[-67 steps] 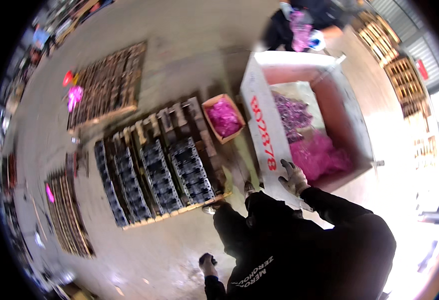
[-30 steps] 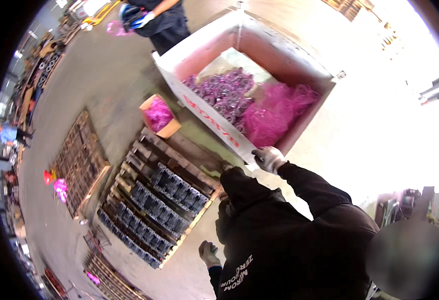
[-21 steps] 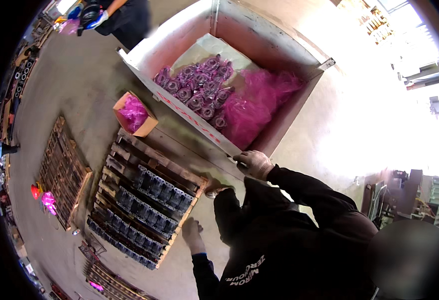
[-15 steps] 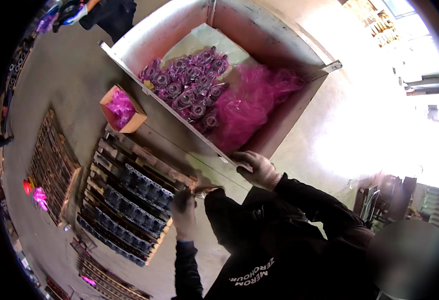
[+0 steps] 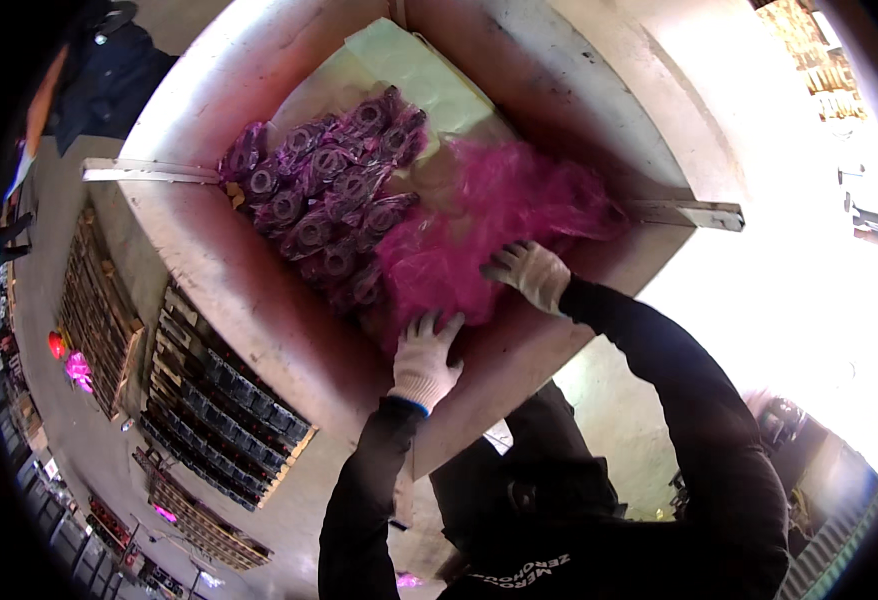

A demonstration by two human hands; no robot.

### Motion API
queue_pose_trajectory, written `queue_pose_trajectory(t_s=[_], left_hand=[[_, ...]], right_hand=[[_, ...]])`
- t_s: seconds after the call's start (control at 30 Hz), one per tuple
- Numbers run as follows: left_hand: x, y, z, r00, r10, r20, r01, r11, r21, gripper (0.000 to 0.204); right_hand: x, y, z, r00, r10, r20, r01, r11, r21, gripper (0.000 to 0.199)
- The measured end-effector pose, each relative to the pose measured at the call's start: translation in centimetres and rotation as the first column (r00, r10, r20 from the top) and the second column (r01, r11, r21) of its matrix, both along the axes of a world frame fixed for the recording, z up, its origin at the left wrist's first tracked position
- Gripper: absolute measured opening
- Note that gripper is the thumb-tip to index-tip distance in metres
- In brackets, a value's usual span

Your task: The person unpacks metal engine parts from pink plastic bags inside a cardboard box and places them onto a wooden pallet. The person repeatedly reaches into the box, removes a wrapped part, unwraps it, and stacks it with other parts on the pallet.

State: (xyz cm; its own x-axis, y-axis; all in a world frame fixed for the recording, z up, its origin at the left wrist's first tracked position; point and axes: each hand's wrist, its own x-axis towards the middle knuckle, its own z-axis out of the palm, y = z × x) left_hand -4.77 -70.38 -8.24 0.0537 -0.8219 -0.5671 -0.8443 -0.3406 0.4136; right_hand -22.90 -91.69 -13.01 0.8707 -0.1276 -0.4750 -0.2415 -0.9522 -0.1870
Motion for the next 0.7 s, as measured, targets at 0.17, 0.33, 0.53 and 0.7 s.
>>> queue_pose_trajectory(t_s=[0.17,0.33,0.53,0.7], left_hand=[[-1.4,-8.1,-11.4,0.961,-0.179,0.213,0.165,0.983,0.085,0.108],[0.0,-10.3,-21.1,0.974,-0.049,0.223,-0.016,0.960,0.280,0.116],[-1.3,0.5,-32.9,0.882,0.434,0.183,-0.468,0.767,0.439,0.129],[-4.9,12.4,-39.6,0.881,0.457,-0.120,-0.330,0.776,0.537,0.078]], right_hand=[[1.8,-9.7,-10.7,0.949,0.220,-0.225,-0.248,0.963,-0.108,0.052],[6.8,-14.6,-18.6,0.913,0.168,-0.373,-0.228,0.966,-0.123,0.092],[-3.8,-20.9,-25.8,0.725,-0.399,-0.562,0.299,0.917,-0.264,0.121],[-10.1,-13.5,-29.1,0.529,-0.722,-0.445,0.845,0.496,0.199,0.126]])
